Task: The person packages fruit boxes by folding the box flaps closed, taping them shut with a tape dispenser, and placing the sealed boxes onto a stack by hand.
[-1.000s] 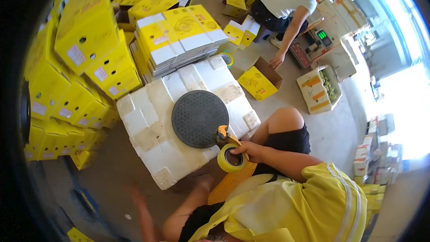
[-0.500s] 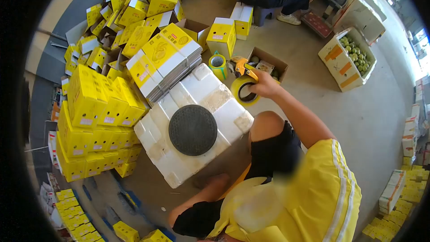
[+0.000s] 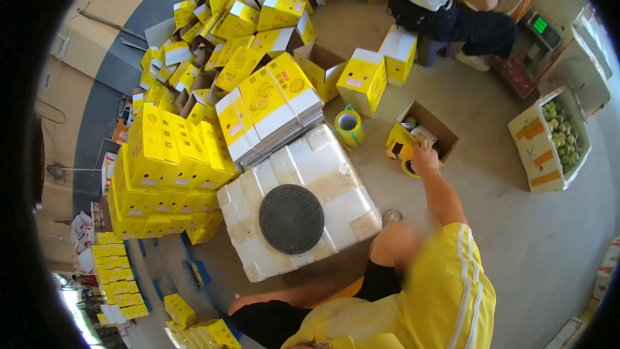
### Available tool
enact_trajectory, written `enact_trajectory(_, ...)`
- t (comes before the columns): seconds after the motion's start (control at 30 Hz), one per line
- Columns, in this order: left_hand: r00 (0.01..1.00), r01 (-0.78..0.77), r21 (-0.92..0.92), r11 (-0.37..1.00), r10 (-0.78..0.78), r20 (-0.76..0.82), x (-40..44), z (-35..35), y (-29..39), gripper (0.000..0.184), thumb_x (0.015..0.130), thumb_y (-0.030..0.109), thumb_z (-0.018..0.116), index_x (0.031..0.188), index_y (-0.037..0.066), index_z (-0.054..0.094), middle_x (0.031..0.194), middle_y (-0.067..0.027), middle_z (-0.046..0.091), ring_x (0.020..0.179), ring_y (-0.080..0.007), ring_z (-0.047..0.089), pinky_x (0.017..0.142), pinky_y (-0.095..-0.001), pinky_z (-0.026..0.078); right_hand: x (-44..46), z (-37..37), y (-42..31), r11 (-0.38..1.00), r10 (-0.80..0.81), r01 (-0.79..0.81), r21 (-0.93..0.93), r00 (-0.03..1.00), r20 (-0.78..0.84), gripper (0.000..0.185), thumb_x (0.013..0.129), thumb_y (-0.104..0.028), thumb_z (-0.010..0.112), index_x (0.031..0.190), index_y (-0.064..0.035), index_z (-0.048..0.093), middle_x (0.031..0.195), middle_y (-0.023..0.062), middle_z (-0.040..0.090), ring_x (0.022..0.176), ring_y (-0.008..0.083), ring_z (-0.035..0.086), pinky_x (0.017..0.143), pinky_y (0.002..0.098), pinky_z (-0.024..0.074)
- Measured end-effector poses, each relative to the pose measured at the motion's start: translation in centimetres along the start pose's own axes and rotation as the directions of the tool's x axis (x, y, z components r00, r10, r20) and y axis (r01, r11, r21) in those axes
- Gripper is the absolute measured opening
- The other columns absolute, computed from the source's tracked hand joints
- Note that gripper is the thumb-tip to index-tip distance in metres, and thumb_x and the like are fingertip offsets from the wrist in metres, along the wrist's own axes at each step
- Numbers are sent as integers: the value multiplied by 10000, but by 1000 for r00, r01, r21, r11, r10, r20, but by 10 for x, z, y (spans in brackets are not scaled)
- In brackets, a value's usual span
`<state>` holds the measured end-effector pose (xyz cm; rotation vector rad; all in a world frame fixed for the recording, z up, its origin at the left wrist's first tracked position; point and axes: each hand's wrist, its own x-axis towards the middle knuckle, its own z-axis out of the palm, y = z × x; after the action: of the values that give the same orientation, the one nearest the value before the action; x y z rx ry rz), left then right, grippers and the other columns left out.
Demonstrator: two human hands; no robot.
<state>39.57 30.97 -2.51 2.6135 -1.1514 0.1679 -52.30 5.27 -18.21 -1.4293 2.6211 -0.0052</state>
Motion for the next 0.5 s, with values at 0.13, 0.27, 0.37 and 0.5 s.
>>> enact_trajectory(0.13, 970, -141, -405, 903, 44, -240, 53, -28, 164, 190, 1016, 104, 554, 1124, -22, 646, 1095, -152, 678, 916, -297, 658, 791, -386, 549, -12, -97, -3, 996, -88, 87, -14, 995, -45, 362, 802, -126, 621, 1158, -60, 616, 1200, 131, 604, 1139, 302, 620, 943, 406, 503)
enact_trajectory(0.27, 902, -223, -643, 732, 405, 149, 24, 6, 316, 244, 986, 150, 637, 1179, 12, 695, 1138, -110, 709, 1031, -192, 671, 935, -321, 521, -89, -230, -31, 908, -418, 418, -21, 902, -107, 378, 741, -99, 656, 1118, -72, 645, 1149, 118, 630, 1110, 308, 630, 931, 416, 501)
enact_trajectory(0.37, 621, -31, -870, 492, 692, 369, -33, 72, 397, 422, 893, 190, 755, 1266, 21, 654, 1225, -120, 680, 1141, -231, 634, 1015, -357, 479, -135, -282, -70, 789, -609, 612, -54, 767, -202, 407, 697, -111, 687, 1103, -80, 658, 1178, 101, 633, 1102, 291, 633, 921, 417, 501)
enact_trajectory(0.5, 339, -410, -854, 321, 923, 184, -93, 67, 466, 880, 838, 341, 806, 1513, -16, 370, 1513, -255, 436, 1411, -381, 422, 1162, -417, 346, -173, -295, -148, 522, -836, 850, -72, 493, -241, 359, 673, -161, 717, 1019, -83, 661, 1201, 103, 650, 1034, 306, 657, 862, 425, 528)
